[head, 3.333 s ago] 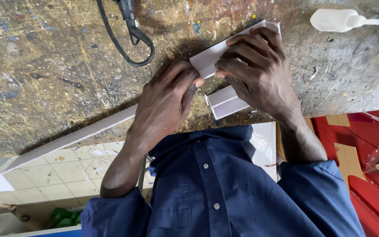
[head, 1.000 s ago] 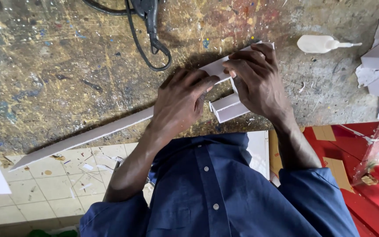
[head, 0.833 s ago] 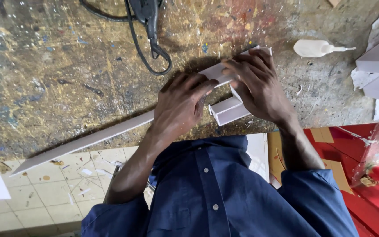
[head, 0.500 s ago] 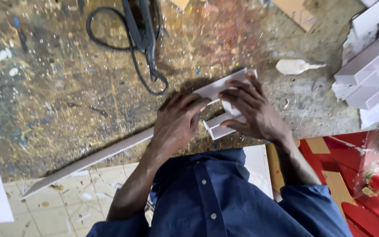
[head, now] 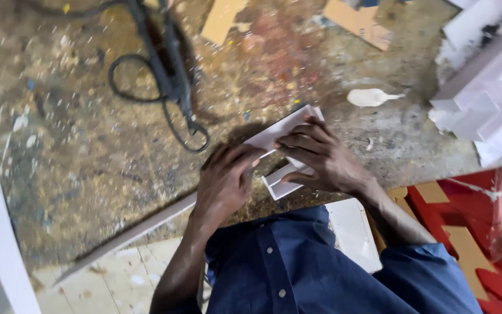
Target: The person is assembling a 3D letter 'H' by applying glue and using a heat tool to bond a side strip to the letter's outline.
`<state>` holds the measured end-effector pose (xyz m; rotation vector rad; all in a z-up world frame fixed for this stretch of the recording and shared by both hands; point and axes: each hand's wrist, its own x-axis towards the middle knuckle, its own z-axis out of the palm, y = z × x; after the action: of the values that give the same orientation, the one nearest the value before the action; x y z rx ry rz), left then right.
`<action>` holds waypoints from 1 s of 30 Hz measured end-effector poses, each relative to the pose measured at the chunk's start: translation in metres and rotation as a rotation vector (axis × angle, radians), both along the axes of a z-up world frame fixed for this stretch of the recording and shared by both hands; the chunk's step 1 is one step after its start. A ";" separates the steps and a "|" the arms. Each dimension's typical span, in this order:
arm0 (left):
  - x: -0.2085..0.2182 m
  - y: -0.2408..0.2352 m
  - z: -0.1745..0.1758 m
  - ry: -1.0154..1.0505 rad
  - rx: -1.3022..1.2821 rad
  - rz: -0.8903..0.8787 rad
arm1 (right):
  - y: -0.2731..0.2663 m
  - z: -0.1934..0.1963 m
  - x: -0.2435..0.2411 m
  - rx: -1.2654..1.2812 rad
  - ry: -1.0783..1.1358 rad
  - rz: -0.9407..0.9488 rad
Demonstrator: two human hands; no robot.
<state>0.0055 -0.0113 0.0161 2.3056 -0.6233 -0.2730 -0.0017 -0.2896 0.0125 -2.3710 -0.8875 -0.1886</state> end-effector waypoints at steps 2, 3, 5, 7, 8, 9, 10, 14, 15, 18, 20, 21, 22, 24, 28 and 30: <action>-0.004 0.002 -0.010 0.013 0.020 -0.025 | 0.001 0.003 -0.002 0.002 0.004 -0.028; -0.004 0.002 -0.015 0.037 0.047 -0.023 | 0.001 0.006 -0.002 0.013 0.018 -0.030; -0.003 0.001 -0.017 0.052 0.053 -0.055 | 0.000 0.005 -0.005 0.048 -0.002 -0.061; -0.004 0.003 -0.023 0.065 0.075 -0.060 | 0.000 0.000 -0.008 0.099 -0.026 -0.065; -0.006 0.005 -0.028 0.042 0.079 -0.045 | -0.001 -0.003 -0.008 0.118 -0.018 -0.076; -0.007 0.008 -0.033 0.018 0.082 -0.029 | 0.000 -0.006 -0.007 0.138 -0.011 -0.087; -0.007 0.004 -0.035 -0.005 0.088 -0.008 | -0.001 -0.003 -0.008 0.144 -0.033 -0.065; -0.007 0.001 -0.046 0.026 0.071 0.058 | 0.007 0.006 -0.002 0.131 -0.016 -0.053; -0.007 0.000 -0.051 0.014 0.085 0.046 | 0.008 0.006 -0.001 0.117 -0.021 -0.051; -0.001 -0.003 -0.026 0.072 0.036 0.012 | 0.021 0.009 0.018 0.043 -0.089 -0.030; -0.003 -0.001 -0.026 0.098 0.044 0.011 | 0.047 0.015 0.056 -0.060 -0.218 0.053; -0.004 0.000 -0.026 0.128 0.045 -0.018 | 0.061 0.018 0.073 -0.169 -0.346 0.107; -0.005 0.001 -0.022 0.117 0.046 0.003 | 0.080 0.022 0.091 -0.163 -0.360 0.127; -0.004 0.002 -0.013 0.161 0.036 -0.011 | 0.118 0.031 0.127 -0.249 -0.467 0.186; -0.009 -0.002 -0.017 0.122 0.089 0.014 | 0.164 -0.006 0.189 -0.499 -0.316 0.262; -0.011 -0.003 -0.024 0.082 0.097 0.005 | 0.171 -0.032 0.208 -0.595 -0.364 0.317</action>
<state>-0.0053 -0.0146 -0.0079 2.3748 -0.5742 -0.4019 0.2065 -0.1184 -0.0191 -2.7235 -1.6701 -0.2607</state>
